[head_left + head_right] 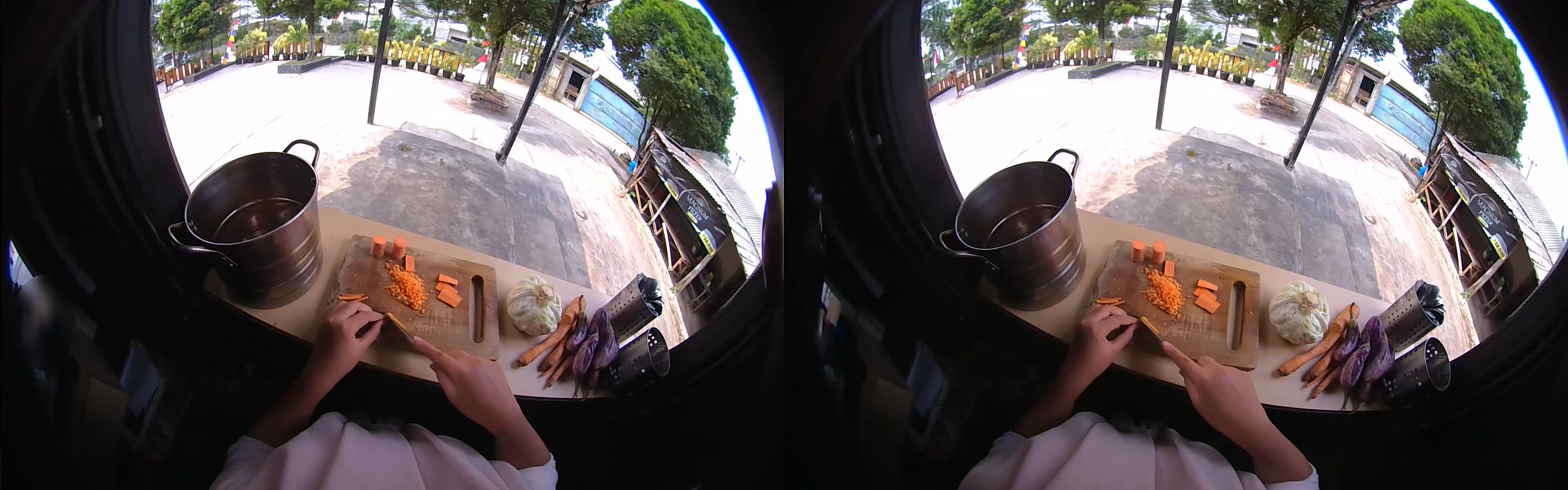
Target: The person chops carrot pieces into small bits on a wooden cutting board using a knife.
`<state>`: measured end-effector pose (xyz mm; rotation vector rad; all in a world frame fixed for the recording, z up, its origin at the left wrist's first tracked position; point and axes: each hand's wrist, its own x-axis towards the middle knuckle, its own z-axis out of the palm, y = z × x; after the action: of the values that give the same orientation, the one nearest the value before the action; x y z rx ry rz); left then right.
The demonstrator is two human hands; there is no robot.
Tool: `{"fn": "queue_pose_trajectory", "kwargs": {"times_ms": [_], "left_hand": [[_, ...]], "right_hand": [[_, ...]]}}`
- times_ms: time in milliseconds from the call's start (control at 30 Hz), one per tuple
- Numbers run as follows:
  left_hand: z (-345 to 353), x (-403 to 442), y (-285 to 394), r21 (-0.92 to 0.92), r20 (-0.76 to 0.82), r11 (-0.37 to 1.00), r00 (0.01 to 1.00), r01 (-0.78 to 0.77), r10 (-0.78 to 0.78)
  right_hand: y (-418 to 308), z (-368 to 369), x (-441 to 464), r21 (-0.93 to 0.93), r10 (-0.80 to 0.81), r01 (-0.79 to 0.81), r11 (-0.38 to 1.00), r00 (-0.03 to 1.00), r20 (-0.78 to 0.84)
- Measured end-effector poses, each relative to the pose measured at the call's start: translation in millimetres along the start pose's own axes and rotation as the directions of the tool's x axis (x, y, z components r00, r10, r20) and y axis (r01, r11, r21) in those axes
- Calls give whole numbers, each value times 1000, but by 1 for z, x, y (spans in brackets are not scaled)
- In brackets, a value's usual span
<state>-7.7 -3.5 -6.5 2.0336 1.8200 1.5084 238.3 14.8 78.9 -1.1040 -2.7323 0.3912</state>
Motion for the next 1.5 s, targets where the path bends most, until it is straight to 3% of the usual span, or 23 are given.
{"fn": "queue_pose_trajectory", "kwargs": {"times_ms": [133,433,533,933,1133,1500], "left_hand": [[1,0,-1,-10,-3,1000,1000,2,-3],[-1,0,0,-13,1,1000,1000,11,-11],[-1,-1,1,-17,1,1000,1000,26,-26],[-2,0,1,-26,9,999,999,44,-44],[0,0,0,-43,-3,998,999,41,-41],[-1,0,-4,-67,10,996,998,60,-60]], "right_hand": [[-8,-5,-1,-37,37,-35,999,998,53],[1,8,6,9,-51,51,999,997,-65],[-9,-5,0,-14,13,-12,1000,1000,21],[-2,10,6,-14,-28,27,1000,998,-61],[-9,1,-2,0,8,-8,1000,1000,14],[-4,5,4,33,-10,11,999,999,-42]]}}
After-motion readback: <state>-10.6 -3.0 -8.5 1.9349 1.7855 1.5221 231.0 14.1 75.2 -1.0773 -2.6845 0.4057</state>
